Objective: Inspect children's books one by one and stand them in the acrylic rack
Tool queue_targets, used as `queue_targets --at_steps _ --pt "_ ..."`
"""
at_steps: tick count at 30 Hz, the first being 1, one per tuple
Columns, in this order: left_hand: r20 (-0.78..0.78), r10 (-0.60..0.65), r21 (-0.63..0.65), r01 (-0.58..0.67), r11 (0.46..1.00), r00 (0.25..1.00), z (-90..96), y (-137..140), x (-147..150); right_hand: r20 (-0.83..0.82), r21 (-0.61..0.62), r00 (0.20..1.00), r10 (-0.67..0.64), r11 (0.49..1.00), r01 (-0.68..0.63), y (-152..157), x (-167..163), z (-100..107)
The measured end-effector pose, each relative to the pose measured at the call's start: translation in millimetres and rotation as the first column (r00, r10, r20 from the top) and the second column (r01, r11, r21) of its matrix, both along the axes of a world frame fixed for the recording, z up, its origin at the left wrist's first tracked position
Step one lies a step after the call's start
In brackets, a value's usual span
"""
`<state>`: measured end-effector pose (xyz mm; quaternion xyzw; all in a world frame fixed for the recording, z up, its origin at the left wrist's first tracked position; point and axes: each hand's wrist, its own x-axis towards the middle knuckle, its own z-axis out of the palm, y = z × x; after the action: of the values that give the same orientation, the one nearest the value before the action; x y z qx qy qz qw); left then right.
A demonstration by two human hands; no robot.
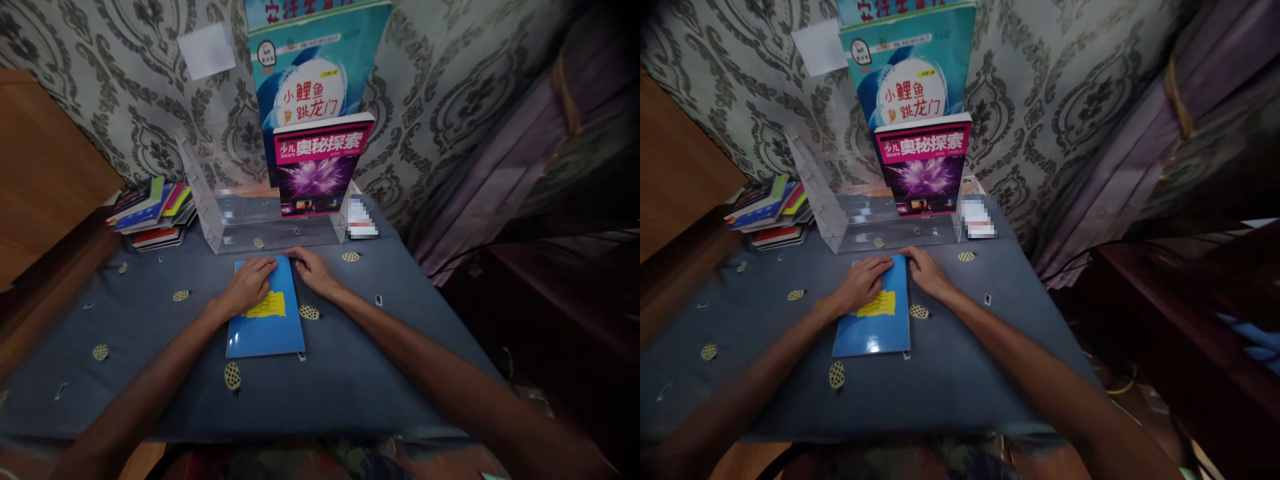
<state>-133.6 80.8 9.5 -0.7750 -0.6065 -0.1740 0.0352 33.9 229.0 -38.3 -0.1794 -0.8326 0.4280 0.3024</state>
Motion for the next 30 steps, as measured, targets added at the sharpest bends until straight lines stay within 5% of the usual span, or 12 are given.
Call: queue_targets --at_steps 19,30 --pt "0.030 -0.039 0.022 0.039 0.999 0.999 -7.9 12.0 8.6 0.122 0.254 0.990 -0.072 0.967 0.039 -20.0 9.7 14.3" --pt "0.057 -0.167 -0.015 0.168 0.986 0.984 -7.2 -14.5 17.4 0.186 0.323 0.973 -0.134 0.944 0.068 -25.9 9.7 16.6"
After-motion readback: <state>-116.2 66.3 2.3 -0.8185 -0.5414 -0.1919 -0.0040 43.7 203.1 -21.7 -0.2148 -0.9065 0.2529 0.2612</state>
